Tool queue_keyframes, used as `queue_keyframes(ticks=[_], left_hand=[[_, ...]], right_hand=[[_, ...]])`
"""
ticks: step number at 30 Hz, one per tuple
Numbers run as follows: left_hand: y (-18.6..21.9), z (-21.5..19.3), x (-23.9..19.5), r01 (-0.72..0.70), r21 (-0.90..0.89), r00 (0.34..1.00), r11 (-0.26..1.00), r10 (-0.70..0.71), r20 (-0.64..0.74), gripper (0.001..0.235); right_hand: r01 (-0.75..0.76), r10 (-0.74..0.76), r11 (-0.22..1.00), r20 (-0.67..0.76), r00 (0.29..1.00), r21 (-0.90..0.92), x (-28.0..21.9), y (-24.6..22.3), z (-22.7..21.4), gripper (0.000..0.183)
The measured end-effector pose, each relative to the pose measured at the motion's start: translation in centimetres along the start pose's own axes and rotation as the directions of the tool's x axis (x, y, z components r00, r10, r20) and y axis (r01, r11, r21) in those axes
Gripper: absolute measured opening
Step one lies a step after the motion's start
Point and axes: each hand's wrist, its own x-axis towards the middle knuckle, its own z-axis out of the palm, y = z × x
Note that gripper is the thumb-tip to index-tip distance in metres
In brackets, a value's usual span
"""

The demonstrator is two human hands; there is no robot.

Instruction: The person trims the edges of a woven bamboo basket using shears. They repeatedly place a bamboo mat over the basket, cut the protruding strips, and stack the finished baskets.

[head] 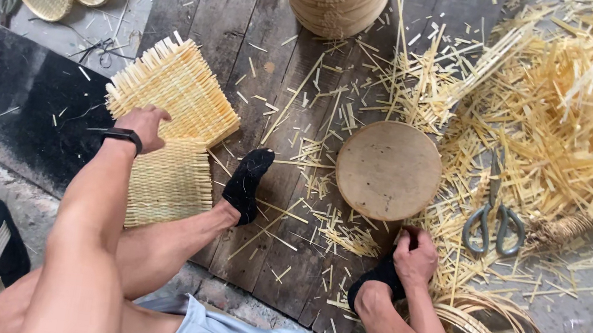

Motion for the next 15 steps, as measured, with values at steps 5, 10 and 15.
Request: queue_keyframes(ticks=[5,10,15], left_hand=[[4.1,4.2,-0.3,0.139,0.038,0.986,0.990,-0.142,0.087,0.110],[4.0,9.2,1.8,0.083,0.123,0.992,0.989,-0.069,-0.109,0.066],[0.7,3.6,1.9,-0.042,0.011,0.931,0.999,0.035,0.364,0.042]], right_hand=[[-0.099,0.076,0.976,0.120,0.990,0.196,-0.3,2.4,-0.1,0.024],[-0.289,0.180,0.802,0.250,0.951,0.523,0.6,5.7,-1.2,0.028],[-0.352,0.242,0.720,0.259,0.935,0.599,2.2,5.6,-1.9,0.024]])
